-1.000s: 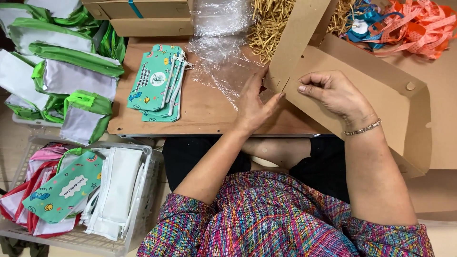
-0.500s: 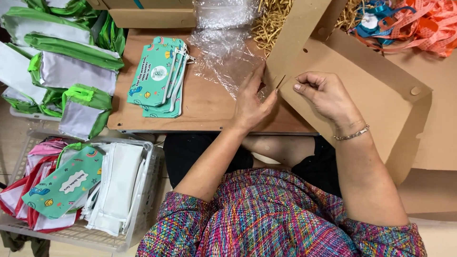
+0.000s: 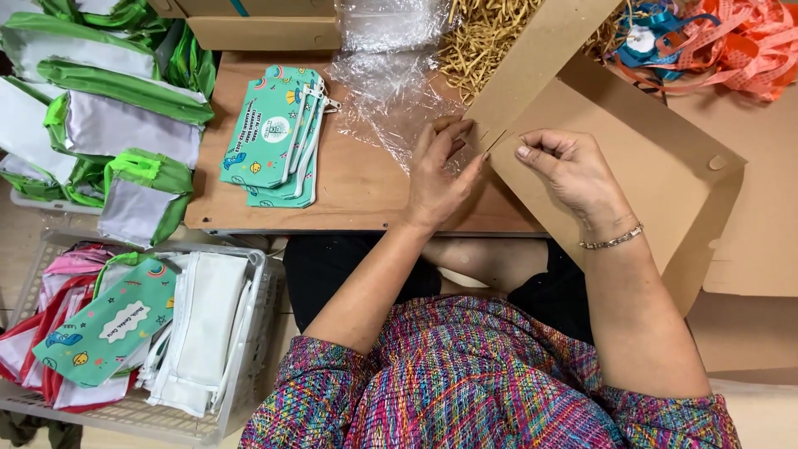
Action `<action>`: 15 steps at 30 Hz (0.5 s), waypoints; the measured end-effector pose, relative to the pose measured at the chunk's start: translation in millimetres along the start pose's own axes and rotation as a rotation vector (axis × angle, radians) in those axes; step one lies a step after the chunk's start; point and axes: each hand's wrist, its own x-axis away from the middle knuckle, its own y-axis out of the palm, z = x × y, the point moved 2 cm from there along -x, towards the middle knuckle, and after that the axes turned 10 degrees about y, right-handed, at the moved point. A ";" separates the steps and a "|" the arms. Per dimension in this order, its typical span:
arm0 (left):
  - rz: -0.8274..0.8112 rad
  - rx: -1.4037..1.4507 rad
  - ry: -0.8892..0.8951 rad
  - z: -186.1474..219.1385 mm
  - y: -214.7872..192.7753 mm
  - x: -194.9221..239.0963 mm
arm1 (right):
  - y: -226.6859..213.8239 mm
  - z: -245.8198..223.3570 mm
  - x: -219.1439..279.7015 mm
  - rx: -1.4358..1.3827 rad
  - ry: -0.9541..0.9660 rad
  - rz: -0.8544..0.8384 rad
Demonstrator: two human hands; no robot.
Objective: Assembling a cardboard gift box by folding and tucking flaps.
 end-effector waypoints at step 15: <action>-0.169 -0.099 -0.042 -18.9 -17.9 4.0 | 52.3 29.9 -5.1 0.141 -0.125 0.081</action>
